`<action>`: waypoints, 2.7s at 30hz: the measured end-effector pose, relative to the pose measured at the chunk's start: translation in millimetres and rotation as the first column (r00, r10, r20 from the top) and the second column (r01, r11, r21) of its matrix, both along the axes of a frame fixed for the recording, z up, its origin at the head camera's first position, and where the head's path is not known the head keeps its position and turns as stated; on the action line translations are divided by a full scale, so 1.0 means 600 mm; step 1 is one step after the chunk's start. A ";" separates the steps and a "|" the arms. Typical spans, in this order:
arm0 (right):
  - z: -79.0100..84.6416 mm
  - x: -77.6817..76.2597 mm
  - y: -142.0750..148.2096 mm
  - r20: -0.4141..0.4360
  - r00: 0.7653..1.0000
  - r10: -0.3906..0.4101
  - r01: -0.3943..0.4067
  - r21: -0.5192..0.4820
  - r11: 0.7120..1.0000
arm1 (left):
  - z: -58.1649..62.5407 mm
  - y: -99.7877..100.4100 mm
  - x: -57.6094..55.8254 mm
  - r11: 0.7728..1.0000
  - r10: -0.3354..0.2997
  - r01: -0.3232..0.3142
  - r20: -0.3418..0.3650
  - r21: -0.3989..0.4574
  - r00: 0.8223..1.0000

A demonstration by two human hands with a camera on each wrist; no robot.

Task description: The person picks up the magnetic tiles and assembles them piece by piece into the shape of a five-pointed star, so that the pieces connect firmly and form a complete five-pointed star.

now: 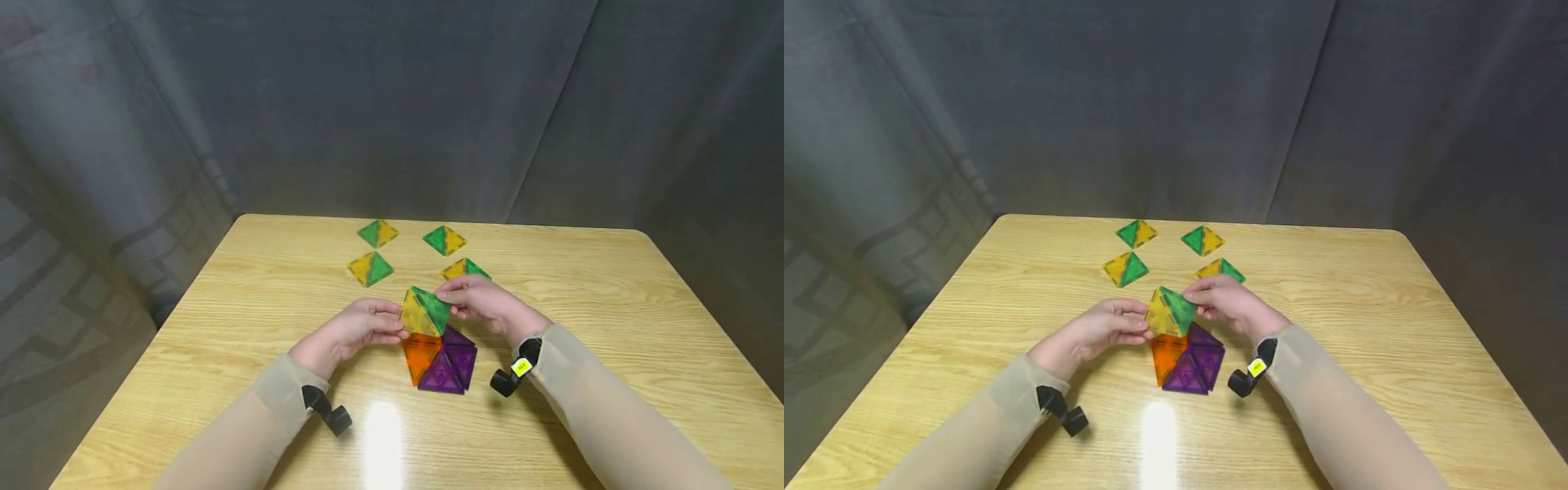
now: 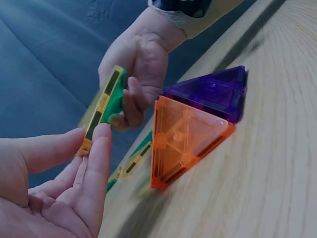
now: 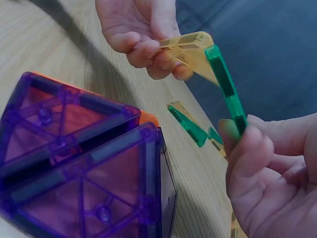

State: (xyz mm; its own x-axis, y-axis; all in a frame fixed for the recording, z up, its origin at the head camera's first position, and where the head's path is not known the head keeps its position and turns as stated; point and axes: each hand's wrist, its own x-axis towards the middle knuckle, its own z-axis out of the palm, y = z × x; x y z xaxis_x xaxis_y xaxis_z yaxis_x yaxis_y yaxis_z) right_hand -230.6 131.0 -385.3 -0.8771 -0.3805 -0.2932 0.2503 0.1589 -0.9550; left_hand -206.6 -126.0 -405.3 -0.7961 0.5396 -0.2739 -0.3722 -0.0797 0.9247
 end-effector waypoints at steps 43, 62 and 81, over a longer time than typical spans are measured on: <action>-0.043 -0.031 -0.019 0.054 0.986 0.158 -0.161 0.057 0.985 | -0.025 0.010 -0.001 0.941 -0.029 -0.029 -0.166 -0.337 0.986; -0.045 -0.027 -0.018 0.021 0.984 0.179 -0.180 0.092 0.979 | -0.022 0.009 0.004 0.931 -0.031 -0.030 -0.161 -0.363 0.987; -0.050 -0.023 -0.014 -0.021 0.984 0.179 -0.174 0.132 0.976 | -0.023 0.012 0.004 0.947 0.019 -0.065 -0.145 -0.316 0.989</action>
